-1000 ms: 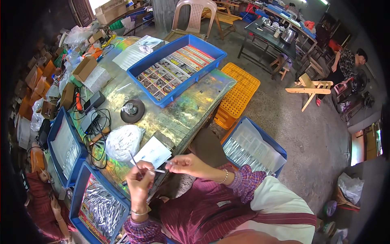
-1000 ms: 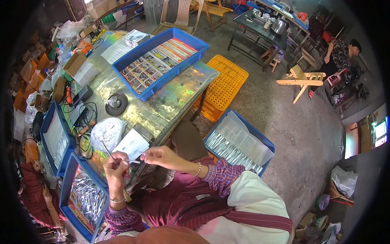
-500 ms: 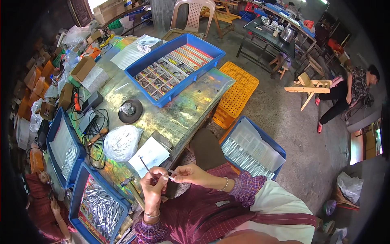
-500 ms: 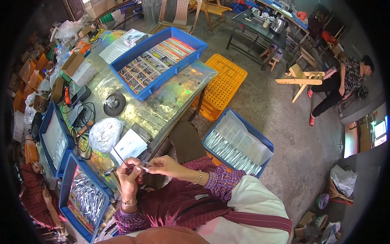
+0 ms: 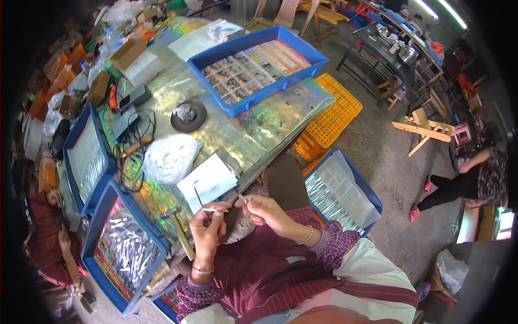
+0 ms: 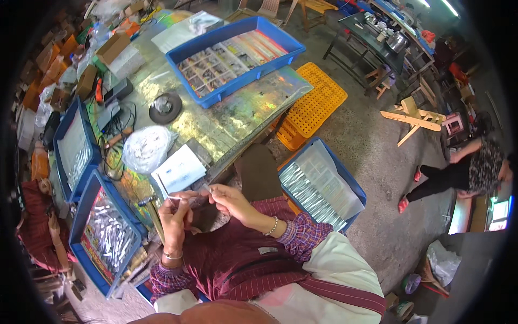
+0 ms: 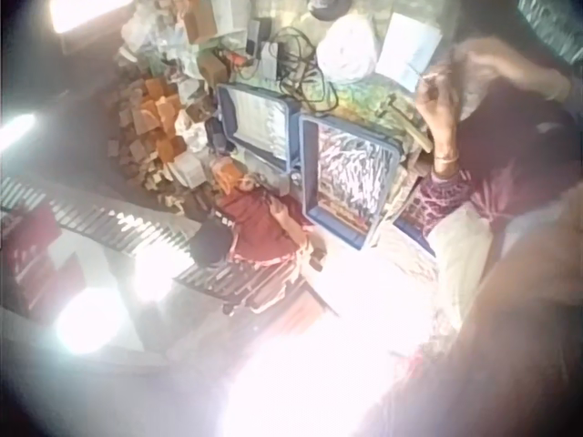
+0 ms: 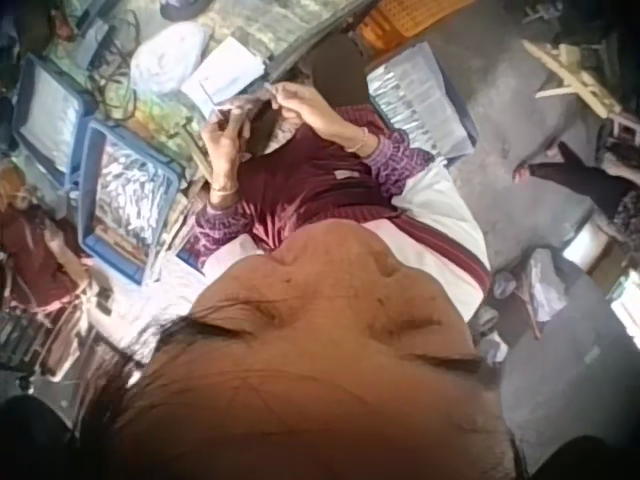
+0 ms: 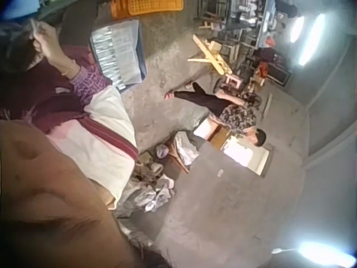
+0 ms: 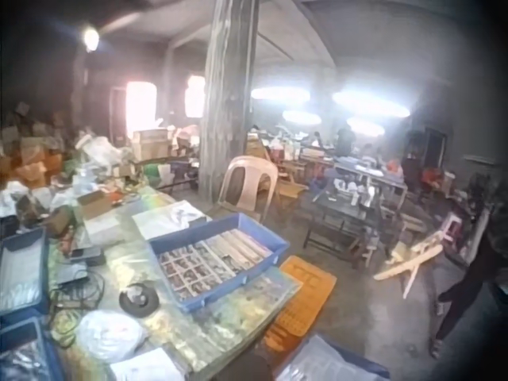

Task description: Assembling small metal components by attaching them to thin rods on a workbench.

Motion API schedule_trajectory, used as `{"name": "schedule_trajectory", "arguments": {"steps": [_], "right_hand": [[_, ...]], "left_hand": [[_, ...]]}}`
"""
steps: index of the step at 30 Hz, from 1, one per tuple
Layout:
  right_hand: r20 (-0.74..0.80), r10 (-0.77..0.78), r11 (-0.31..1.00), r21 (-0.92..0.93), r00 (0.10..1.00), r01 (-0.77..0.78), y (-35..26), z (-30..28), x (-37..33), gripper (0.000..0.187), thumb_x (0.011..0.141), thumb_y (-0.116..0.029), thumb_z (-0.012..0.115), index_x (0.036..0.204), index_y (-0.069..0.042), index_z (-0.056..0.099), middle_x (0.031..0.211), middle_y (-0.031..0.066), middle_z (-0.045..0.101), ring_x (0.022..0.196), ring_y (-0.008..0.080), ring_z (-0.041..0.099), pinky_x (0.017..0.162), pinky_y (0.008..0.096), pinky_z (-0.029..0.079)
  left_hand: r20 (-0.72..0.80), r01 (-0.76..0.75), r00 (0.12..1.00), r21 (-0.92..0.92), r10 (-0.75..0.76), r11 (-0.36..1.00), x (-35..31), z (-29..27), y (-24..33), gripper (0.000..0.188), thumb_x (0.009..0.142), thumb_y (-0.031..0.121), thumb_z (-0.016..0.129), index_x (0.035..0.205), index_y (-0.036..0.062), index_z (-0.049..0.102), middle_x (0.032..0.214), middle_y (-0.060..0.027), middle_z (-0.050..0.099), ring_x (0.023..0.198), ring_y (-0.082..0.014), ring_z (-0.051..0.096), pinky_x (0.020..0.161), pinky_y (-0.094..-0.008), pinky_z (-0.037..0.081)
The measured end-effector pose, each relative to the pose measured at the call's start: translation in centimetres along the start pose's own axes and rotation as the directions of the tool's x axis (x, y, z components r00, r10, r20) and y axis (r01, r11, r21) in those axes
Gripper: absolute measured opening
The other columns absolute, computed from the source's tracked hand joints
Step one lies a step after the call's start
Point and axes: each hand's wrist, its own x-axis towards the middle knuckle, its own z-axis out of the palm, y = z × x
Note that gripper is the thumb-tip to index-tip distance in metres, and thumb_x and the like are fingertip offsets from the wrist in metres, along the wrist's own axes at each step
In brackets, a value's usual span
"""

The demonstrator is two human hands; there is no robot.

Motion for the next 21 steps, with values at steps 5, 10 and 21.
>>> {"name": "schedule_trajectory", "arguments": {"steps": [5,10,21], "right_hand": [[-0.094,0.005,0.998,-0.056,0.996,-0.01,-0.6,-0.4,-0.4,0.023,0.092,-0.018,0.048,0.105,-0.002,0.057,0.064,-0.0038,0.046,0.057,0.0037,0.044,0.052,0.0175,0.036],[-0.162,0.04,0.999,-0.027,0.986,-0.045,-0.4,-0.2,-0.2,0.024,0.091,-0.018,0.05,0.107,-0.001,0.056,0.069,-0.0026,0.048,0.062,0.0055,0.049,0.058,0.0196,0.043],[-0.296,-0.046,0.995,0.074,0.954,0.071,-1.7,-1.9,-0.5,0.013,0.088,-0.011,0.055,0.096,-0.001,0.055,0.086,0.0056,0.057,0.083,0.0165,0.061,0.079,0.0327,0.052]], "left_hand": [[0.076,-0.125,0.991,0.336,0.106,0.934,-0.2,-0.8,-1.1,0.015,0.08,-0.002,0.057,0.094,0.0002,0.064,0.076,-0.0012,0.063,0.061,-0.0061,0.052,0.053,-0.021,0.04],[0.108,-0.15,0.988,0.535,0.109,0.831,-0.5,-1.2,-0.7,0.016,0.076,-0.003,0.059,0.09,0.0035,0.065,0.065,-0.0034,0.059,0.055,-0.005,0.046,0.05,-0.0216,0.037],[-0.009,-0.094,0.994,0.47,0.111,0.878,-0.2,-1.2,-1.7,0.011,0.076,0.004,0.065,0.086,0.0017,0.065,0.063,-0.002,0.057,0.055,-0.0051,0.044,0.05,-0.0212,0.036]]}}
